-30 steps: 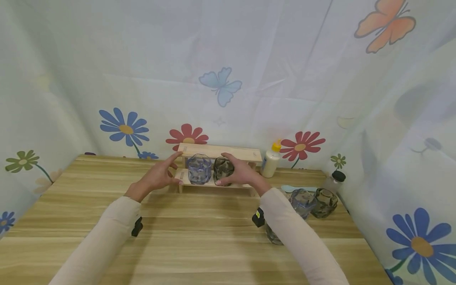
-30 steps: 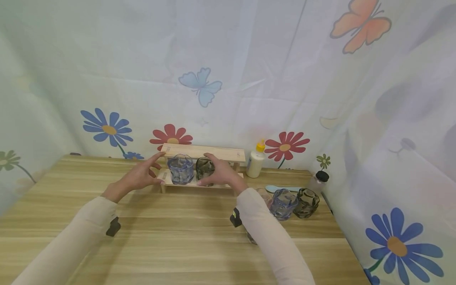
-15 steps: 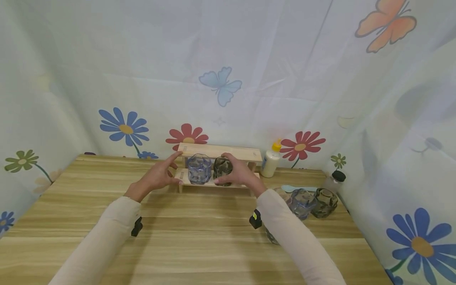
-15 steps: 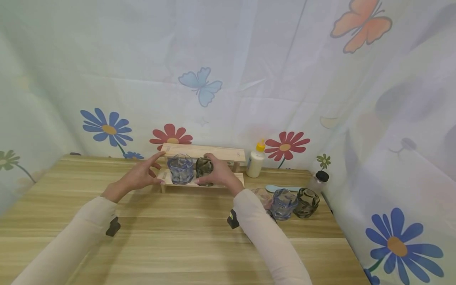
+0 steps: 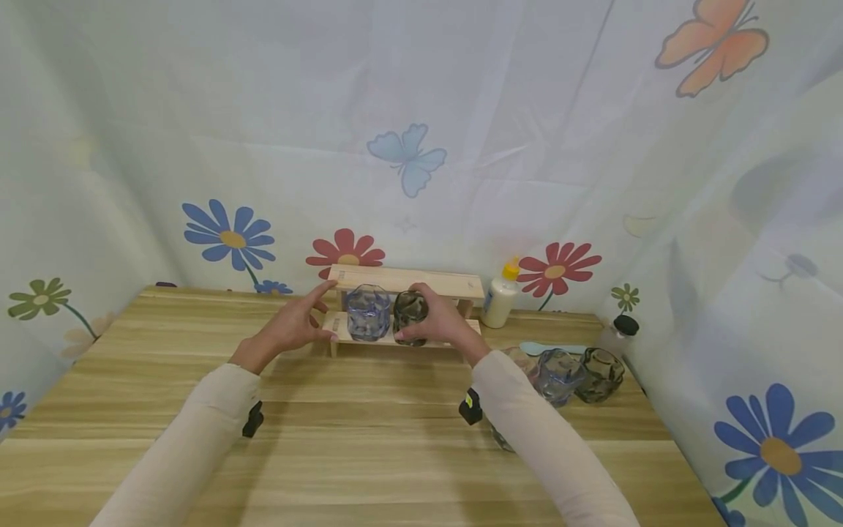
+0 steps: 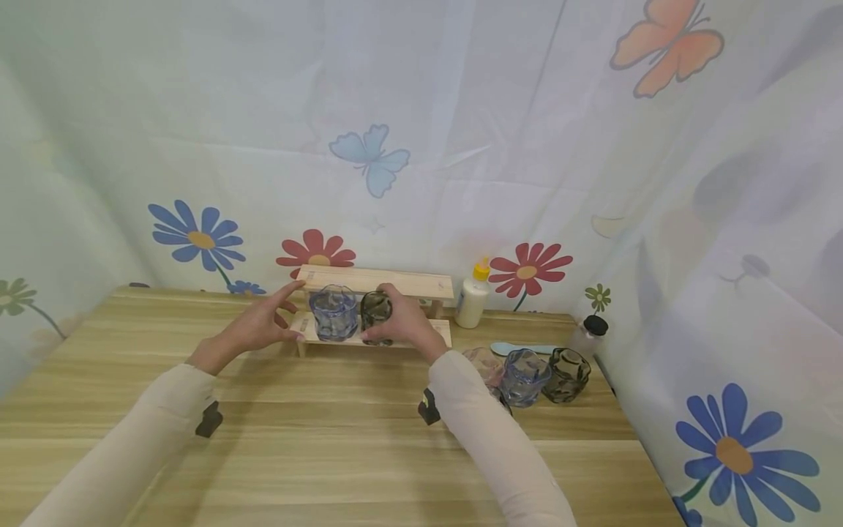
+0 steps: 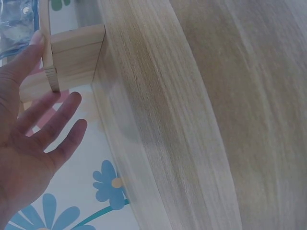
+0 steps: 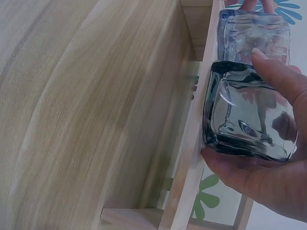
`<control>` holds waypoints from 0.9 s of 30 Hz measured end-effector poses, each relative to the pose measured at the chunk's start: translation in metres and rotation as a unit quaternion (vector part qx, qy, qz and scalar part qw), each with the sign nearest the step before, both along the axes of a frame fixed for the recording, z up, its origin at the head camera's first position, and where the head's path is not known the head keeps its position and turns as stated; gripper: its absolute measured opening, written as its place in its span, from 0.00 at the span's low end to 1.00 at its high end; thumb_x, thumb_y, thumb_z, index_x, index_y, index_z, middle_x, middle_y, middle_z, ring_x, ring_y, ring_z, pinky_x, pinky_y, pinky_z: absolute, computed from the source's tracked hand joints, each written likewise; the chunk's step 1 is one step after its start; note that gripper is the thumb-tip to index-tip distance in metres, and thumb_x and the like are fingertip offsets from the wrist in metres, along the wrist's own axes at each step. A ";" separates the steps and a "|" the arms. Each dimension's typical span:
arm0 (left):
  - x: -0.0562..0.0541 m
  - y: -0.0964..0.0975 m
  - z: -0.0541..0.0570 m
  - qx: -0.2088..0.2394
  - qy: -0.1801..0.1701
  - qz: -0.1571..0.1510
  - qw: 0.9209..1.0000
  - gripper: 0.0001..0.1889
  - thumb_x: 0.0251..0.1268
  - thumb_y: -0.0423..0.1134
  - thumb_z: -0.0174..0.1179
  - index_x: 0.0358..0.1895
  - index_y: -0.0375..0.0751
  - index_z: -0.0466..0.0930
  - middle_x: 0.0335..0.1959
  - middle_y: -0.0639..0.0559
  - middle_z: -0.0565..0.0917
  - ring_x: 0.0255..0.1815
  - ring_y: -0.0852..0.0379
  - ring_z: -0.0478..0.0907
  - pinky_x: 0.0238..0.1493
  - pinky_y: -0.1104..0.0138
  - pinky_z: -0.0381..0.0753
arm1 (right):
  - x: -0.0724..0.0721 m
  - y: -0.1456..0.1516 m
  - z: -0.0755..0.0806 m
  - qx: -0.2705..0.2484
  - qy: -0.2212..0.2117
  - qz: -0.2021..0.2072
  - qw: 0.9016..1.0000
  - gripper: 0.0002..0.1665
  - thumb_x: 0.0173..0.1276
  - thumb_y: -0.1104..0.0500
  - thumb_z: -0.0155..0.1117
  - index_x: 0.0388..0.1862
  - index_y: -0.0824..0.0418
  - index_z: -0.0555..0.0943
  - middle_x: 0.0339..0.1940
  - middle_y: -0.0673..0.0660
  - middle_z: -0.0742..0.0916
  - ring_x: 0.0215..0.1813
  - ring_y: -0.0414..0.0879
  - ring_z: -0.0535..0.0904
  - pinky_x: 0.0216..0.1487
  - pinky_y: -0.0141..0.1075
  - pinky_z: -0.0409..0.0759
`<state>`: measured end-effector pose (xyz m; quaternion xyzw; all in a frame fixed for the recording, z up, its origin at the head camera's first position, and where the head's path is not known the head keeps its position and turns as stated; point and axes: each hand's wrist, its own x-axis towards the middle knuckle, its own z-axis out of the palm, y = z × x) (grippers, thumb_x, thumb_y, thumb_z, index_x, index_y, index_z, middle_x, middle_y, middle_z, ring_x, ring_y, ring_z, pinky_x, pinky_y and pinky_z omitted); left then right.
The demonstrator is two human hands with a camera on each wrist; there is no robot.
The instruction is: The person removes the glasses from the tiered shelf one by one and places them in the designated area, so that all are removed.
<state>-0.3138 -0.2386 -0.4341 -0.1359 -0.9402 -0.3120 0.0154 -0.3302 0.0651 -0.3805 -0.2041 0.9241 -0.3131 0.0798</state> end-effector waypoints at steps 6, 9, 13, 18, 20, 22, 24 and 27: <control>0.000 0.000 -0.001 0.000 -0.005 0.001 1.000 0.56 0.54 0.45 0.76 0.81 0.51 0.46 0.59 0.30 0.79 0.43 0.42 0.86 0.46 0.48 0.84 | 0.001 0.001 -0.003 -0.010 0.009 -0.002 1.000 0.55 0.52 0.50 0.83 0.75 0.50 0.63 0.65 0.63 0.79 0.65 0.60 0.76 0.61 0.54 0.77; 0.000 0.000 0.000 0.000 -0.006 0.001 1.000 0.56 0.54 0.45 0.76 0.81 0.52 0.45 0.59 0.30 0.79 0.43 0.41 0.86 0.46 0.48 0.84 | 0.002 0.001 -0.003 -0.013 0.013 0.000 1.000 0.55 0.52 0.50 0.83 0.75 0.49 0.63 0.67 0.63 0.78 0.67 0.60 0.75 0.62 0.54 0.76; 0.000 0.000 0.000 0.001 -0.008 0.002 1.000 0.56 0.54 0.45 0.76 0.81 0.52 0.45 0.60 0.30 0.78 0.44 0.41 0.86 0.46 0.47 0.84 | 0.004 0.002 -0.002 -0.017 0.011 0.006 1.000 0.55 0.52 0.50 0.83 0.76 0.49 0.63 0.69 0.63 0.77 0.68 0.60 0.74 0.63 0.54 0.76; 0.000 0.000 0.000 0.000 -0.008 0.003 1.000 0.57 0.54 0.46 0.76 0.81 0.52 0.45 0.60 0.30 0.78 0.44 0.41 0.86 0.46 0.48 0.84 | 0.004 0.006 -0.002 -0.017 0.004 0.013 1.000 0.56 0.52 0.49 0.82 0.77 0.48 0.63 0.71 0.61 0.76 0.70 0.60 0.73 0.64 0.55 0.75; 0.000 0.000 0.000 0.001 -0.008 0.002 1.000 0.57 0.54 0.46 0.76 0.81 0.53 0.45 0.59 0.30 0.78 0.44 0.41 0.86 0.46 0.47 0.84 | 0.003 0.008 -0.001 -0.015 -0.001 0.014 1.000 0.56 0.52 0.49 0.82 0.77 0.48 0.62 0.71 0.61 0.75 0.71 0.60 0.72 0.64 0.55 0.75; 0.000 0.000 0.000 0.001 -0.007 0.003 1.000 0.56 0.54 0.45 0.76 0.81 0.53 0.45 0.59 0.30 0.79 0.44 0.41 0.86 0.47 0.47 0.84 | 0.003 0.010 -0.001 -0.011 -0.004 0.016 1.000 0.57 0.52 0.48 0.82 0.77 0.48 0.62 0.72 0.60 0.75 0.71 0.60 0.72 0.64 0.55 0.75; 0.000 0.000 0.000 0.001 -0.005 0.003 1.000 0.56 0.54 0.45 0.76 0.81 0.52 0.45 0.59 0.30 0.79 0.44 0.41 0.86 0.47 0.47 0.83 | 0.003 0.012 0.000 -0.009 -0.003 0.019 1.000 0.57 0.52 0.48 0.82 0.78 0.48 0.62 0.72 0.60 0.74 0.71 0.60 0.72 0.64 0.55 0.76; 0.001 0.000 0.000 0.002 -0.007 0.003 1.000 0.56 0.54 0.44 0.76 0.81 0.52 0.45 0.59 0.30 0.79 0.44 0.41 0.86 0.46 0.48 0.84 | 0.005 0.015 0.002 -0.003 0.002 0.026 1.000 0.56 0.52 0.48 0.82 0.77 0.49 0.62 0.73 0.60 0.74 0.71 0.60 0.71 0.64 0.55 0.75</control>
